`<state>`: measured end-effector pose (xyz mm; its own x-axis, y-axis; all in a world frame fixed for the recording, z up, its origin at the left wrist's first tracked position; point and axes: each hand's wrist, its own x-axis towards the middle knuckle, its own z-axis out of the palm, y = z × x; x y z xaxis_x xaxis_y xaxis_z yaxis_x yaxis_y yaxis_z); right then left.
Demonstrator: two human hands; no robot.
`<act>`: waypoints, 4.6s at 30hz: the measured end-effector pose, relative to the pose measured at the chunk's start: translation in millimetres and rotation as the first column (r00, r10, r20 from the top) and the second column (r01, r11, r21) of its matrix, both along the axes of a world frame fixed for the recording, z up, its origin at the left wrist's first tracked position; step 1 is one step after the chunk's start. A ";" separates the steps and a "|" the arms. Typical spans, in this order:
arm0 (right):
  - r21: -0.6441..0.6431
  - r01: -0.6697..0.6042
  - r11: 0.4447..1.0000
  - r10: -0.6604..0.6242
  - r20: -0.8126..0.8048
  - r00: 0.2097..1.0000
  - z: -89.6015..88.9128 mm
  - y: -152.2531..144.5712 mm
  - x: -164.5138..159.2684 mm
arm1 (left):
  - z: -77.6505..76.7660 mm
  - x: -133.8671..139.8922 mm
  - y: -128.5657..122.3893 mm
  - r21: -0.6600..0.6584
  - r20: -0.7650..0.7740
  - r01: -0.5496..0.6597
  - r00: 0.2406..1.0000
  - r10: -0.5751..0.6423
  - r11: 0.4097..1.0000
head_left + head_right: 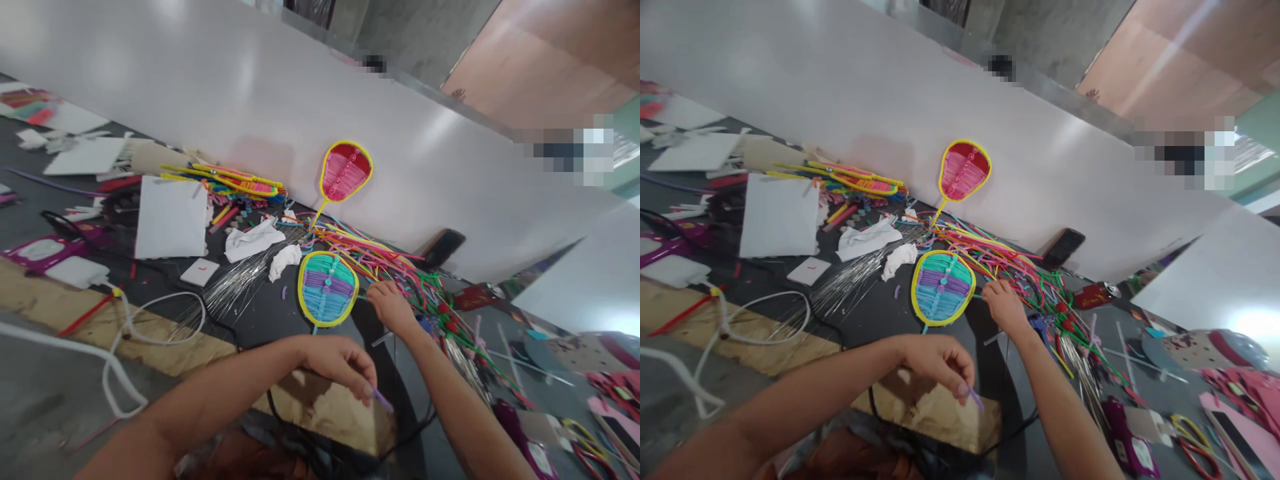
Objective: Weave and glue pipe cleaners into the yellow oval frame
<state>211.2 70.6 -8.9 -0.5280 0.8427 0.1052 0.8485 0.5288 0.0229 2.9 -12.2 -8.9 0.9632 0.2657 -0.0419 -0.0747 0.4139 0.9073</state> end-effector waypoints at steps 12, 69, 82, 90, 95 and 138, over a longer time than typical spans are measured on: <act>-0.185 0.247 0.951 -0.246 0.027 0.969 24.5 -81.2 -55.8 | 22.7 -59.1 67.3 -0.352 -0.109 -0.936 0.006 0.994 -0.033; -0.347 0.127 0.929 -0.367 -0.824 0.432 -37.3 -33.4 -26.4 | 10.3 -16.2 110.8 0.612 -0.074 -0.601 0.604 0.794 0.514; -0.311 0.163 0.936 -0.351 -0.836 0.421 -36.9 -33.4 -28.7 | 5.6 -11.0 116.5 0.661 -0.124 -0.492 0.673 0.729 0.567; -0.284 0.190 0.940 -0.341 -0.825 0.450 -38.6 -32.7 -31.4 | 14.7 -12.7 116.4 0.613 -0.155 -0.518 0.662 0.734 0.597; -0.237 0.211 0.948 -0.314 -0.792 0.524 -39.3 -20.4 -31.8 | 27.1 -27.6 119.3 0.570 -0.088 -0.717 0.433 0.897 0.402; -0.023 0.097 0.995 -0.071 -0.847 0.527 10.4 -85.6 -44.0 | 9.7 13.3 20.5 0.088 -0.202 -0.862 0.476 0.856 0.500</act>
